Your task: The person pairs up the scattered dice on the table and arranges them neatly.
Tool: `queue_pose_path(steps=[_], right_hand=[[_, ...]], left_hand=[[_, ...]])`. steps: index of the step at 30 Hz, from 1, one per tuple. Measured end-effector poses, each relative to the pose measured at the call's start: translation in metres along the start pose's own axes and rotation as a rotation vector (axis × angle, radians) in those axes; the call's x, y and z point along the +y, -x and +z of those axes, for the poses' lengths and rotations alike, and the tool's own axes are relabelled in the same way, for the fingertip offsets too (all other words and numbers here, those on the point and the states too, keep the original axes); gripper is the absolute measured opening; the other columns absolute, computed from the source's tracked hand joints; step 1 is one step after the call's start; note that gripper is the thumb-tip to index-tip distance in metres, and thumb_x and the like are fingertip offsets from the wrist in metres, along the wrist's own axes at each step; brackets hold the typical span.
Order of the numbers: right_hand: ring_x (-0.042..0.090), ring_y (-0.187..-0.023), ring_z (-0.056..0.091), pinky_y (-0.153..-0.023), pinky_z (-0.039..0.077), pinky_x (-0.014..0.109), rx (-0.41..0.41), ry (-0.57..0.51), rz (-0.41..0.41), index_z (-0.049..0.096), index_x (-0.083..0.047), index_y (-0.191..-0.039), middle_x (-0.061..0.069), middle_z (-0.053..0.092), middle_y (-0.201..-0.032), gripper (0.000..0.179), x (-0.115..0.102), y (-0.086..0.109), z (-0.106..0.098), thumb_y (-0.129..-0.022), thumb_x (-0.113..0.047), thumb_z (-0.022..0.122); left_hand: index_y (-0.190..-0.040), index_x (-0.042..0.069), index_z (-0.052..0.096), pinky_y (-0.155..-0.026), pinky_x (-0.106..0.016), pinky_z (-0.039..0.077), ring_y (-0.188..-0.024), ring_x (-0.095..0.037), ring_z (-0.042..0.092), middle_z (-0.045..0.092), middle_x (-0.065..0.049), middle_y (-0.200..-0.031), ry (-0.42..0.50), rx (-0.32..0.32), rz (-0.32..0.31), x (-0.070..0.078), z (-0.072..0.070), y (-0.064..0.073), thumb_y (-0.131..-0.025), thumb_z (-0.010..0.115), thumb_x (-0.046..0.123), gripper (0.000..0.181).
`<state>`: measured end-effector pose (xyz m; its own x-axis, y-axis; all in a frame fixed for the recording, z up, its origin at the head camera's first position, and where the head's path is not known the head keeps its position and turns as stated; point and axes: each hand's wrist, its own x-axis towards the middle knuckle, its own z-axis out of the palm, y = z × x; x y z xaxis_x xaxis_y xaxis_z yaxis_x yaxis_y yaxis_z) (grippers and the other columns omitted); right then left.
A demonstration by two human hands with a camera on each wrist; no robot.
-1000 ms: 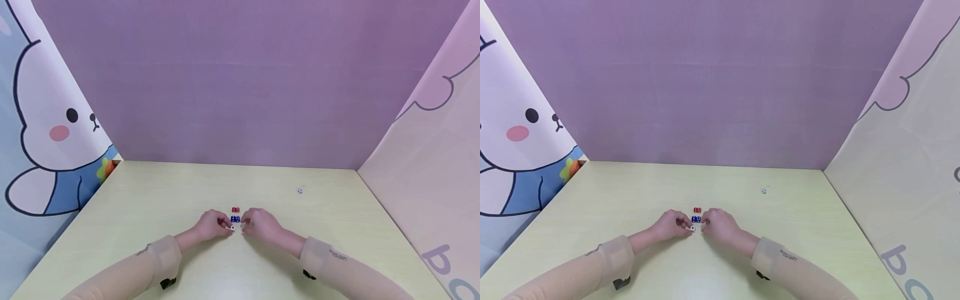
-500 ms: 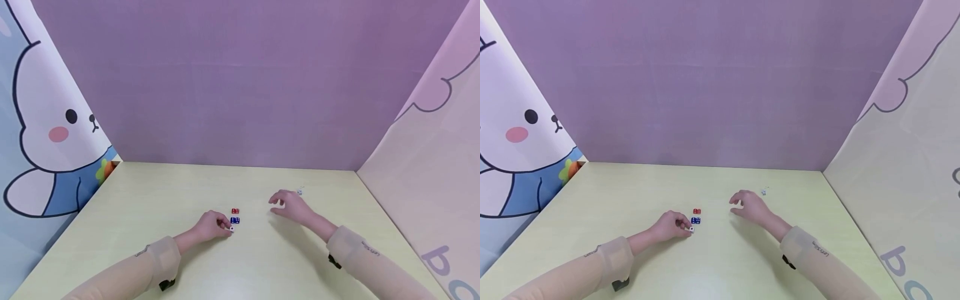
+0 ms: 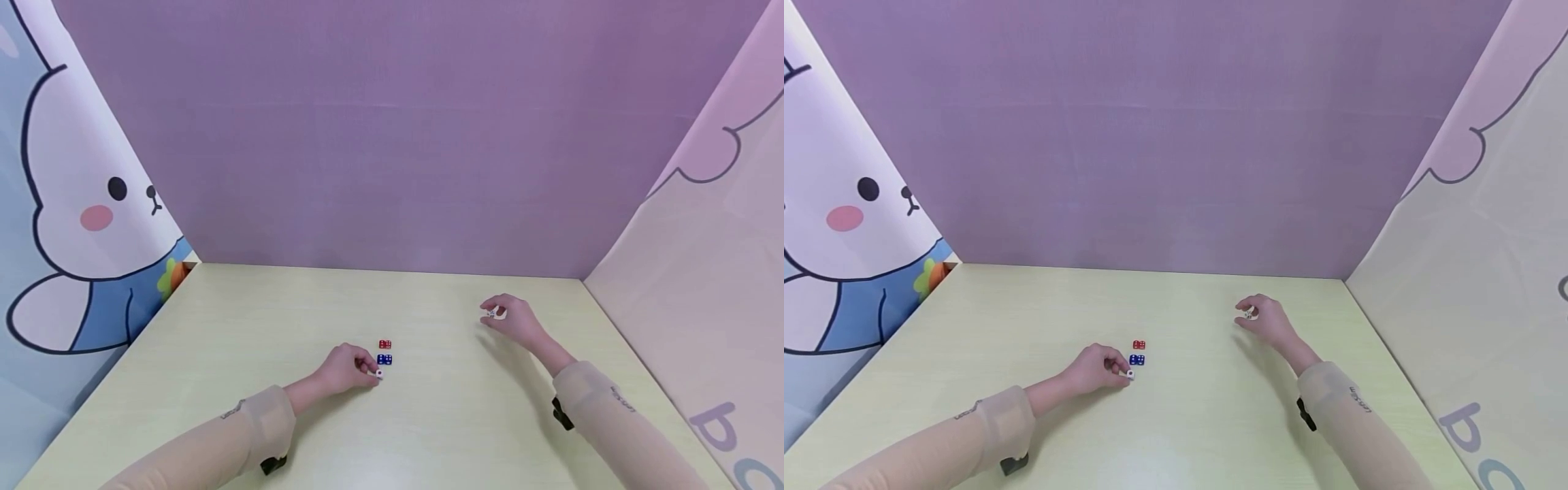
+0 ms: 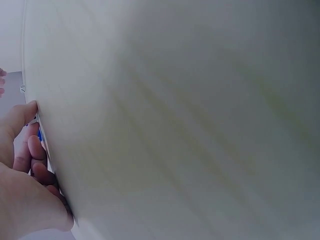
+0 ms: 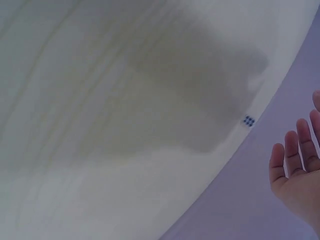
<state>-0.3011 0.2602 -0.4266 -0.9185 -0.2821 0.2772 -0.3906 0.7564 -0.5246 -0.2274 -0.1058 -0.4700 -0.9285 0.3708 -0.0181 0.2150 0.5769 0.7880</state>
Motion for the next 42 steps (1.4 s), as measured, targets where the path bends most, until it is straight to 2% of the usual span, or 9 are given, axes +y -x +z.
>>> queue_pose_path(steps=[5,11,18,29,35,42], right_hand=[[0.026,-0.087,0.056,-0.070,0.044,0.031,0.003,-0.009,0.094,0.067,-0.001,-0.106,0.015,0.066,-0.103,0.027,0.018,-0.002,0.002,-0.082,-0.013,0.073],[0.025,-0.086,0.055,-0.070,0.046,0.032,-0.037,-0.023,0.181,0.064,0.001,-0.110,0.019,0.062,-0.107,0.028,0.033,-0.004,0.003,-0.085,-0.012,0.068],[0.028,-0.086,0.060,-0.067,0.051,0.033,-0.058,-0.004,0.201,0.062,0.004,-0.109,0.019,0.063,-0.099,0.027,0.040,-0.007,0.008,-0.083,-0.005,0.064],[0.030,-0.091,0.061,-0.077,0.050,0.041,-0.094,0.073,0.230,0.064,0.000,-0.107,0.014,0.065,-0.097,0.023,0.042,-0.016,0.014,-0.084,-0.006,0.064],[0.030,-0.091,0.061,-0.081,0.048,0.045,-0.097,0.096,0.211,0.066,-0.002,-0.103,0.013,0.065,-0.096,0.018,0.041,-0.016,0.016,-0.085,-0.007,0.064],[0.027,-0.087,0.060,-0.077,0.049,0.042,-0.089,0.089,0.186,0.066,-0.003,-0.100,0.010,0.065,-0.093,0.016,0.036,-0.011,0.017,-0.084,-0.008,0.065]], left_hand=[[-0.080,0.012,0.070,-0.063,-0.023,0.039,-0.066,-0.011,0.048,0.056,0.005,-0.068,0.000,0.003,-0.005,0.001,-0.002,0.001,-0.070,0.082,0.013,0.016],[-0.079,0.013,0.070,-0.064,-0.024,0.039,-0.066,-0.011,0.048,0.056,0.005,-0.068,-0.003,0.004,-0.004,0.002,-0.002,0.001,-0.070,0.082,0.014,0.016],[-0.079,0.014,0.070,-0.063,-0.023,0.039,-0.066,-0.011,0.048,0.056,0.005,-0.068,-0.002,0.003,-0.004,0.000,-0.001,0.000,-0.070,0.082,0.014,0.016],[-0.079,0.014,0.069,-0.064,-0.024,0.039,-0.066,-0.011,0.048,0.055,0.005,-0.068,-0.020,-0.007,0.003,0.001,-0.002,-0.001,-0.070,0.083,0.015,0.016],[-0.079,0.014,0.069,-0.064,-0.024,0.039,-0.066,-0.011,0.048,0.055,0.005,-0.068,-0.016,-0.008,0.002,0.001,-0.002,-0.001,-0.070,0.082,0.015,0.016],[-0.080,0.013,0.069,-0.064,-0.024,0.039,-0.066,-0.011,0.047,0.055,0.004,-0.068,-0.006,-0.011,-0.005,0.001,-0.001,-0.001,-0.070,0.082,0.014,0.016]])
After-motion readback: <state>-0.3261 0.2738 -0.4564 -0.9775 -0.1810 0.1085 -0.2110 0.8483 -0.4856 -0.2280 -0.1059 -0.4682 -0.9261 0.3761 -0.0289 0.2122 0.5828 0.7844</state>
